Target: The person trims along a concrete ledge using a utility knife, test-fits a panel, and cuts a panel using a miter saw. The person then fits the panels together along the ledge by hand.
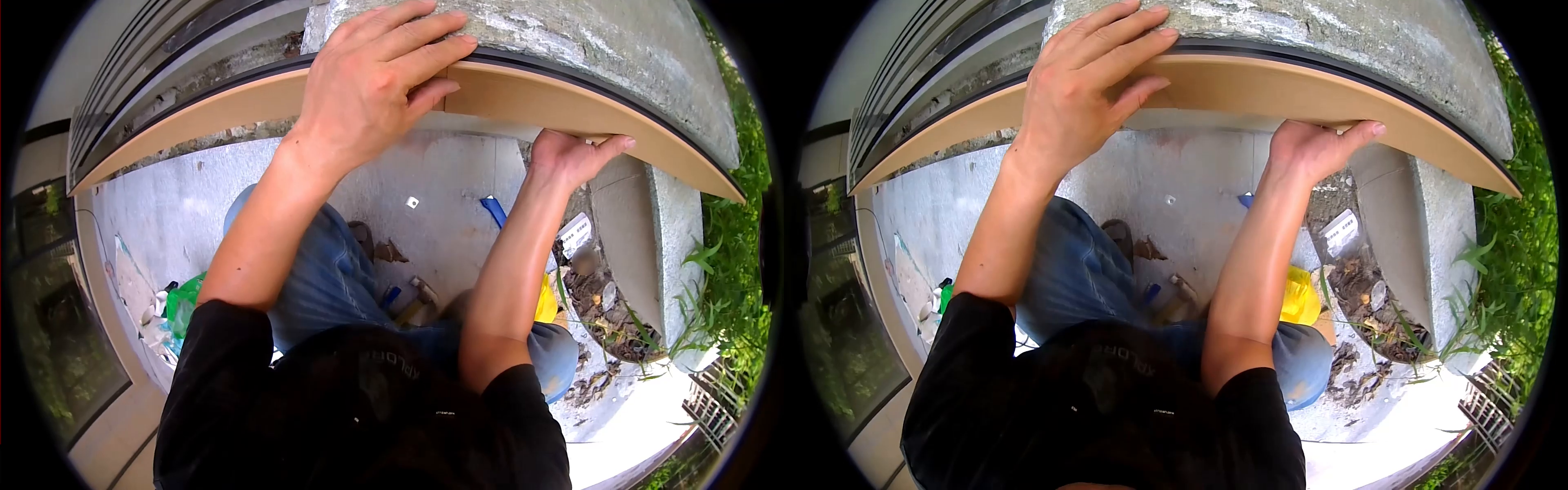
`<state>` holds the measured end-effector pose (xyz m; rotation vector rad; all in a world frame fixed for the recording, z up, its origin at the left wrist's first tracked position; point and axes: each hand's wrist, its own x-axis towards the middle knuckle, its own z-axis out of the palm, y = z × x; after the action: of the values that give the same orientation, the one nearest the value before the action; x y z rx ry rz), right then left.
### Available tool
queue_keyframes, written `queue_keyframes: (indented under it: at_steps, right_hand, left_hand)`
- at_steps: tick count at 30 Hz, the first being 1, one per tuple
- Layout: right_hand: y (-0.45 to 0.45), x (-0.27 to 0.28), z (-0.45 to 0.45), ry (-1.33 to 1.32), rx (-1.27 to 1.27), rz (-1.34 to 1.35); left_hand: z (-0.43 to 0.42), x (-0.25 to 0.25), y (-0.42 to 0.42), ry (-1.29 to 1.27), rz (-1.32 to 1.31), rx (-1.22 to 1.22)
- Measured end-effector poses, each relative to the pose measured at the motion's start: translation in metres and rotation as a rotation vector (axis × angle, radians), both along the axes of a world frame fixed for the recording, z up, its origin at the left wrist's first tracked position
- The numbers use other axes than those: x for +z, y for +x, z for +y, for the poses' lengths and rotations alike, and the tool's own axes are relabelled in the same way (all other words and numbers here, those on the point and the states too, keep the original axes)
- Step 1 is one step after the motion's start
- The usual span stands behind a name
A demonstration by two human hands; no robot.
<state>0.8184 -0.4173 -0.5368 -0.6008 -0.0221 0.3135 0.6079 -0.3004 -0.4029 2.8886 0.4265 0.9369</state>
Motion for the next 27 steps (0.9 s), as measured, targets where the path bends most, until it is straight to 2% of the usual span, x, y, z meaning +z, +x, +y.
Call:
queue_keyframes:
  at_steps: [17,27]
  right_hand:
    - [0.001,-0.008,0.005,-0.007,-0.020,-0.084]
    - [0.001,-0.007,0.008,-0.002,-0.046,-0.045]
  left_hand:
    - [0.002,-0.006,0.000,0.029,0.020,-0.008]
    - [0.009,-0.013,-0.001,0.056,-0.063,-0.063]
